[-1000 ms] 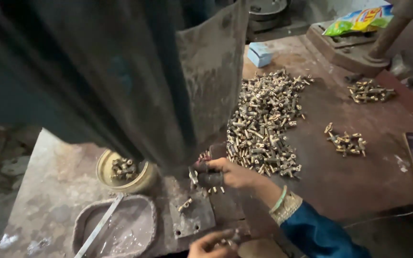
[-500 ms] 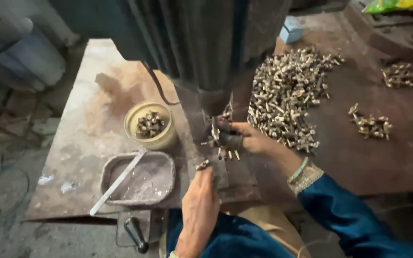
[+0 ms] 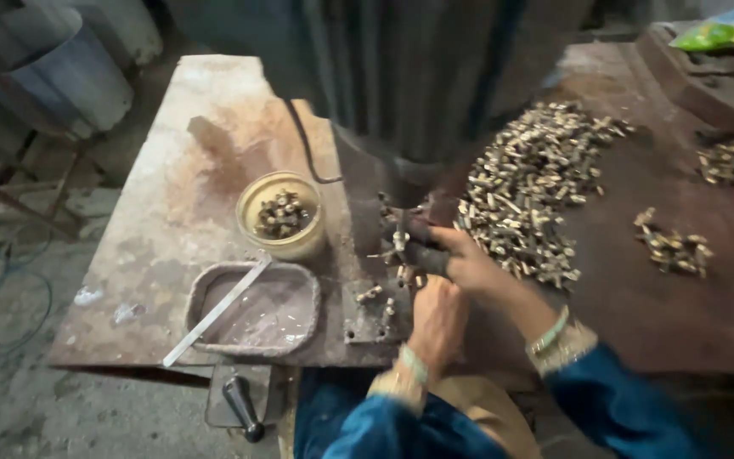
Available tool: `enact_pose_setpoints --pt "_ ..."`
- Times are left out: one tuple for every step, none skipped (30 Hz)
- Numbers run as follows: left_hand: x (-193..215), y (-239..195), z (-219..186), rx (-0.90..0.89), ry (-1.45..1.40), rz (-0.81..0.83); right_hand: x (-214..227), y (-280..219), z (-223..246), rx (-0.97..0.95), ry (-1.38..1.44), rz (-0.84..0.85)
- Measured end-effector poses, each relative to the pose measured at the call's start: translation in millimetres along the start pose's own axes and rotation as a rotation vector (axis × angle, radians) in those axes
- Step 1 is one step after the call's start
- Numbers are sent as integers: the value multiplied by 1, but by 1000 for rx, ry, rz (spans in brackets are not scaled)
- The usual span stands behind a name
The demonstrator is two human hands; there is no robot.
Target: The person sits at a bench drill press and works through a pile of small brass fittings one at a time, holding each fitting in a jig under the spinning drill bit, then dipping the worked part into a bowl of liquid and placing it on a growing pile of finished parts.
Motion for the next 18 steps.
enact_pose_setpoints --pt "-4 -21 8 19 2 -3 -17 -17 -13 -2 7 17" --pt "1 -43 25 104 -303 -85 -20 -32 -15 169 -200 -191" --pt "5 -67 43 186 -607 -177 -25 -53 -14 341 -403 -402" --pt "32 -80 66 215 -594 -188 -29 -49 -12 343 -379 -379" --pt "58 -95 91 275 -630 -218 -25 -49 -23 179 -262 -474" --pt "83 -116 108 341 -675 -234 -22 -60 -34 -9 -151 -564" --pt "101 -123 133 374 -669 -232 -14 -66 -46 -29 -135 -542" --pt "126 -128 160 410 -627 -324 -4 -67 -58 -28 -18 -526" --pt "151 -134 186 445 -581 -414 6 -69 -69 -28 99 -510" --pt "147 -136 198 463 -578 -414 -10 -61 -47 -40 105 -497" --pt "142 -137 211 499 -535 -391 -19 -54 -19 19 10 -536" --pt "137 -134 224 525 -494 -371 -27 -45 12 86 -88 -579" --pt "131 -133 227 533 -493 -374 -28 -41 19 84 -86 -571" --pt "122 -129 230 528 -469 -337 -35 -33 25 96 38 -487" --pt "114 -125 232 522 -446 -299 -43 -27 32 107 161 -402" --pt "111 -125 229 529 -448 -297 -44 -30 28 100 161 -398" --pt "108 -125 225 531 -442 -273 -43 -33 28 160 143 -400" --pt "106 -120 223 524 -431 -252 -42 -33 28 230 125 -407"
Point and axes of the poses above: each hand's wrist, its own y-axis towards the middle knuckle, its own x-axis out of the back of the hand, z = x × y, the point moved 7 cm from there along y, towards the middle knuckle, and after that the axes turned 15 degrees about x, right-handed, at the moved point
